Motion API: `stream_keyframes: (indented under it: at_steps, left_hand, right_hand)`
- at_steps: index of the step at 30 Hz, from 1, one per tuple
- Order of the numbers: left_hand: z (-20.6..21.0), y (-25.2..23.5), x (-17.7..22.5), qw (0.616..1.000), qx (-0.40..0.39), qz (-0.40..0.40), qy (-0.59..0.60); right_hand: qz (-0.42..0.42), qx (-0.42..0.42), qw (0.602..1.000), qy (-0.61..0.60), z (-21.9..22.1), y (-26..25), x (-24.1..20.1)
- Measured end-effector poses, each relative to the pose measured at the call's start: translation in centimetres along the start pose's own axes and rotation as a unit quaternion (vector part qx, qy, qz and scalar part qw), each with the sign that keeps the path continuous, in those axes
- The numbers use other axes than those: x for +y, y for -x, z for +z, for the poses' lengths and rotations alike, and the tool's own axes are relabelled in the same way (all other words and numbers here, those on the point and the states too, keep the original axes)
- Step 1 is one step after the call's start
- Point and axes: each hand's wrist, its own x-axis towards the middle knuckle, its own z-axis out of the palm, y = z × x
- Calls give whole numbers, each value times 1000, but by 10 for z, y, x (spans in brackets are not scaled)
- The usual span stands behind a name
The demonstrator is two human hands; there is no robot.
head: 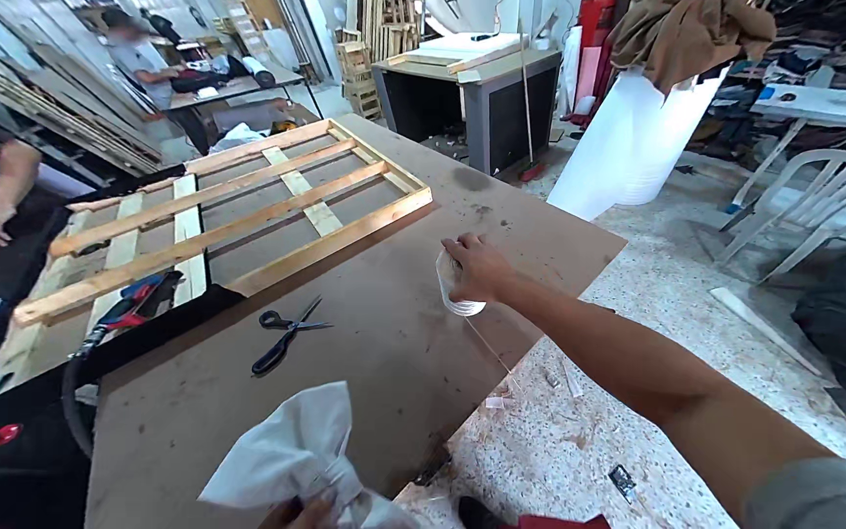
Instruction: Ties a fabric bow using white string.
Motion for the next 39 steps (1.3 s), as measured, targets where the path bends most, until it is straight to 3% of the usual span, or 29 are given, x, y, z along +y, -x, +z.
stream_keyframes:
  at_steps: [4,8,12,16,22,26,28,32,37,39]
  left_hand:
    - [29,-72,19,998,-1,-50,-37]
    - [40,-121,17,986,-3,-66,-155]
    - [43,-108,20,944,83,-84,-307]
    - [47,-81,35,902,117,-112,-400]
    - [71,-59,37,879,235,-45,-413]
    - [73,-64,42,868,249,-16,-429]
    - [63,-74,42,858,242,17,-452]
    - [41,-88,40,839,220,105,-487]
    - [2,-117,27,816,101,241,-516]
    - [-12,-131,23,805,48,274,-524]
  right_hand:
    - [-39,-49,998,13,32,-38,19]
    - [-41,-81,996,5,30,-52,35]
    - [-58,-86,994,29,31,-50,37]
    - [-112,-53,992,3,33,-47,48]
    - [-173,32,982,-72,21,-19,87]
    - [-228,111,953,-166,19,12,99]
    - [-268,124,935,-198,24,27,89]
    - [-316,67,920,-221,47,46,42]
    - [-372,10,903,-217,94,48,-67]
    - [-353,-43,915,-192,119,49,-122]
